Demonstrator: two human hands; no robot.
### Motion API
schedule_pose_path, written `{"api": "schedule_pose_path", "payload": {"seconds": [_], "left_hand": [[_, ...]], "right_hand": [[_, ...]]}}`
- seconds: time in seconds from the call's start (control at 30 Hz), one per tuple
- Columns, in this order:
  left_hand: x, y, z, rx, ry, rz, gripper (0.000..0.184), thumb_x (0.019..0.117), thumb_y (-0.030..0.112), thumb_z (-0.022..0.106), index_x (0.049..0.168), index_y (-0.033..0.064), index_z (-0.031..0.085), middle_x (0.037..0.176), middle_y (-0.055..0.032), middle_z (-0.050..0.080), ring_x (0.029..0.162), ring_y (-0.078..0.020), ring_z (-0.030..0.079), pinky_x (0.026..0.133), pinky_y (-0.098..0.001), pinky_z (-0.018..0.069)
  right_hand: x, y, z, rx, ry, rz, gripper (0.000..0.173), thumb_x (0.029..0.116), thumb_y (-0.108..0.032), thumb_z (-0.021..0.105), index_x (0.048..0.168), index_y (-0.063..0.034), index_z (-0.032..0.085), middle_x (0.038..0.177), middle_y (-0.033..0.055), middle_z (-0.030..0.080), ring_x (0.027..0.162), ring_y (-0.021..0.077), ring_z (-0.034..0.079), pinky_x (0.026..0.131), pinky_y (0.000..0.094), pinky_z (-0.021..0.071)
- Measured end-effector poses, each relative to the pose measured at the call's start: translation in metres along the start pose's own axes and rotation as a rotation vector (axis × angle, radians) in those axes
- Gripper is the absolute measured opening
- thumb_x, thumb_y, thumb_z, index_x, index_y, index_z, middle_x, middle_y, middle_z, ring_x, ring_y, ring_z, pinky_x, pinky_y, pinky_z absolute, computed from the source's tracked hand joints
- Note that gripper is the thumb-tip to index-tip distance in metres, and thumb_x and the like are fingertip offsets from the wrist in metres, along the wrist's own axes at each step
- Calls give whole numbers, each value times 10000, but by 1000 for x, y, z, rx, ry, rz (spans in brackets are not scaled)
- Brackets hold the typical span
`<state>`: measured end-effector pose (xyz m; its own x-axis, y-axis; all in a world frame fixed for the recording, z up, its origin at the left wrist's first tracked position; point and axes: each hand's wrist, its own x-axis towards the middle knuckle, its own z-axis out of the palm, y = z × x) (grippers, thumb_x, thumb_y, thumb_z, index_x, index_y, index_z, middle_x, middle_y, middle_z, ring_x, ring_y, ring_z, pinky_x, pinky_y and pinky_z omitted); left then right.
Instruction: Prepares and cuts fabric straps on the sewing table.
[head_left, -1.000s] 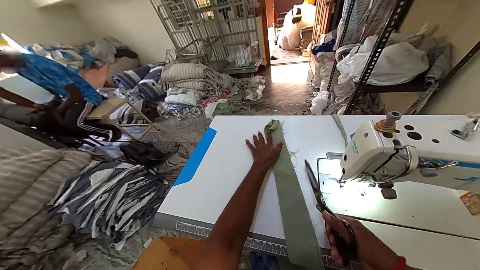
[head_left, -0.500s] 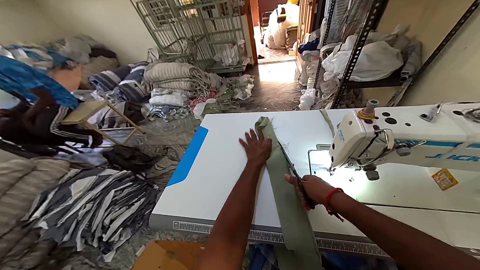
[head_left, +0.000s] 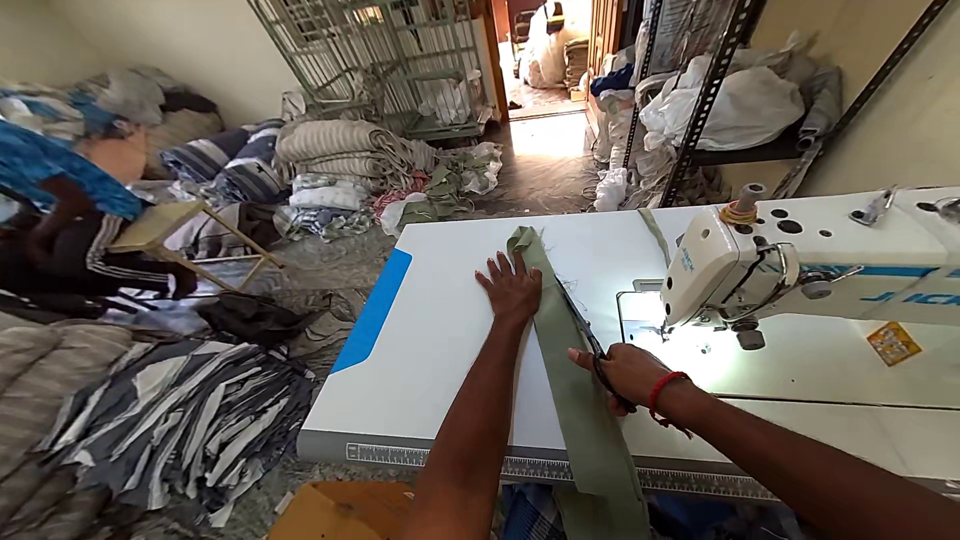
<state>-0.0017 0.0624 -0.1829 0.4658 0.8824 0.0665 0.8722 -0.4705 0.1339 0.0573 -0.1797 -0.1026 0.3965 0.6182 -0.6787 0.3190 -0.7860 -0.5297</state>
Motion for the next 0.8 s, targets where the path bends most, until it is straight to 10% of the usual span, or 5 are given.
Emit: {"api": "schedule_pose_path", "payload": {"seconds": [0.3, 0.8], "left_hand": [[0, 0, 0, -10, -8, -4, 659, 1071, 491, 168, 1649, 176, 213, 1685, -218, 170, 1549, -453, 132, 1173, -741, 41], [-40, -2, -6, 31, -44, 50, 659, 1078, 476, 178, 1653, 156, 184, 1687, -223, 156, 1554, -440, 126, 1197, -704, 60]], "right_hand": [[2, 1, -8, 364, -83, -45, 555, 1014, -561, 540, 983, -8, 574, 696, 75, 572, 510, 172, 625, 511, 319, 584], [59, -50, -20, 298, -68, -51, 672, 985, -674, 501, 979, -8, 590, 744, 72, 554, 587, 183, 612, 580, 350, 573]]}}
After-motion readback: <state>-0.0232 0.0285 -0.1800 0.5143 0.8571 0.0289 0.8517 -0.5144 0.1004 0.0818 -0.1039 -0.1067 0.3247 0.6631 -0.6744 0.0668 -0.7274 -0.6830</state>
